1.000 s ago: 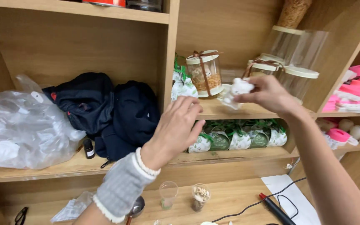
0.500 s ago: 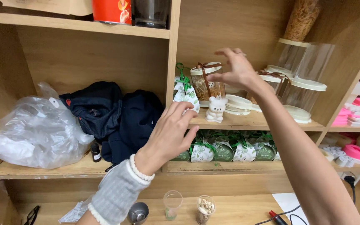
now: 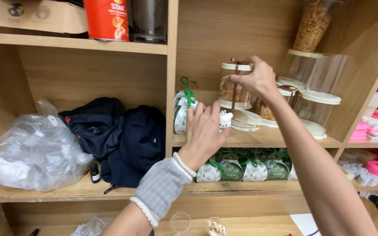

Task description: The recorder organizes various small decorative wax pieces and components into plastic cups and jars at a workshop desk.

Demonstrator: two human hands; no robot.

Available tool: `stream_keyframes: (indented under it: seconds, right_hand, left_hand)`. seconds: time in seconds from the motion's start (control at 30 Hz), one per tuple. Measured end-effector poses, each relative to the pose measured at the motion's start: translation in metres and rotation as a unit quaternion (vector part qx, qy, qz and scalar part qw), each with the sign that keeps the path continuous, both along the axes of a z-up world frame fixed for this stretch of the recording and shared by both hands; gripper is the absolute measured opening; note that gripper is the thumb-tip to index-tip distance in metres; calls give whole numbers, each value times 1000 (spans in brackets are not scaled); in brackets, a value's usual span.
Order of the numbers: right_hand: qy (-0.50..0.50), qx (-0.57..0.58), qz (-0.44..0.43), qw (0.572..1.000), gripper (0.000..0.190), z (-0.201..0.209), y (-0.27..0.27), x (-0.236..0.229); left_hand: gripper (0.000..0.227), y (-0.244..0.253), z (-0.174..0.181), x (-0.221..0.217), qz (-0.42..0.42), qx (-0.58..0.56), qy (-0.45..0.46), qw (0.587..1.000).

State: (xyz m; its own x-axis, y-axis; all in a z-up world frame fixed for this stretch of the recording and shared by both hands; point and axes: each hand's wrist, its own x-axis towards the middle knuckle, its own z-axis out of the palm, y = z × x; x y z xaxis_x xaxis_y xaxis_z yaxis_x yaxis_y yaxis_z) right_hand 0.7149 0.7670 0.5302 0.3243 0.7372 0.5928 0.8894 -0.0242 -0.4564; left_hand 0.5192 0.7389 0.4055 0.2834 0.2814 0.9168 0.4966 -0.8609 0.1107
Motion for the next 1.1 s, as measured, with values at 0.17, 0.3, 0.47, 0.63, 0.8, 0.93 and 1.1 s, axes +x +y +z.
stream_keyframes:
  seconds: [0.17,0.3,0.47,0.63,0.8,0.93,1.1]
  right_hand:
    - [-37,47,-9,998,89,-1,-6,33]
    - [14,6,-32,999,92,4,-18,23]
    - [-38,-33,-69,996,95,-6,-10,31]
    - [-32,2,-50,998,90,-7,-21,41]
    - [31,90,-11,995,89,10,-72,36]
    - [67,142,1,988,84,14,-110,43]
    - [126,129,-3,984,84,5,-146,60]
  left_hand:
    - [48,19,12,13,54,-35,90,994]
    - [56,47,26,31,123,-65,182,973]
    - [67,89,25,49,175,-43,223,958]
    - [62,70,56,37,176,-128,285,933]
    - [63,112,95,73,118,-224,242,937]
    - [54,155,115,128,104,-207,284,930]
    - [67,145,125,156,66,-284,364,885]
